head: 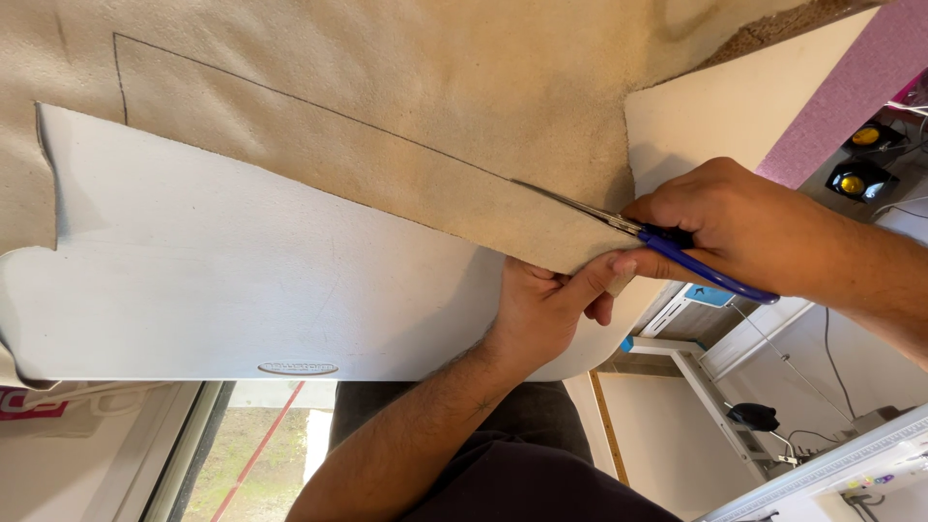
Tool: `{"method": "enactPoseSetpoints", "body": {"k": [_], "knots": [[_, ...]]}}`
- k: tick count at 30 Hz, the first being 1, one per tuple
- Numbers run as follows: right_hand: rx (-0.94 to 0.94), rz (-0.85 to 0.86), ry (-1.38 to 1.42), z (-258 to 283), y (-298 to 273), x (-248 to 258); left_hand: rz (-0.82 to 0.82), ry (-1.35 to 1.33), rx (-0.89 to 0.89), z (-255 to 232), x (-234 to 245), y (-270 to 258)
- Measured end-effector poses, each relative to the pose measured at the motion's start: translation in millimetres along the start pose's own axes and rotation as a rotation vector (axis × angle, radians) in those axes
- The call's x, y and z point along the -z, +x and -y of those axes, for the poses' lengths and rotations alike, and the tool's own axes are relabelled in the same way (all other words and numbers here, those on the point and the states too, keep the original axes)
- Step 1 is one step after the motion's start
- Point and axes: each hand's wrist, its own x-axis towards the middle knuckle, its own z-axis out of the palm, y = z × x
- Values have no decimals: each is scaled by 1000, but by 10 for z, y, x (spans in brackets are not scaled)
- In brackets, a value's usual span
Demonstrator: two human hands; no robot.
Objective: Marking and cutting leather pieces using a ruler, pen, and scissors
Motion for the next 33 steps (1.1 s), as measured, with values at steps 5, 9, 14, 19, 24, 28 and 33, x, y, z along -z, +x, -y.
{"method": "enactPoseSetpoints", "body": {"k": [5,9,14,19,24,28,33], "knots": [[31,-24,23,-24,-5,0,-11,-21,44,-22,11,-26],[66,-18,16,-29,14,23,-91,-22,230,85,235,-165],[39,-19,74,-9,28,16,-279,102,142,-421,299,-81],[-37,46,87,-24,65,45,-390,-119,121,-258,301,-45],[-38,80,101,57,168,110,-352,-79,122,-298,316,-59],[-28,75,93,69,229,108,-335,-69,124,-305,323,-56],[-22,74,81,101,250,118,-320,-11,117,-322,333,-61]]}}
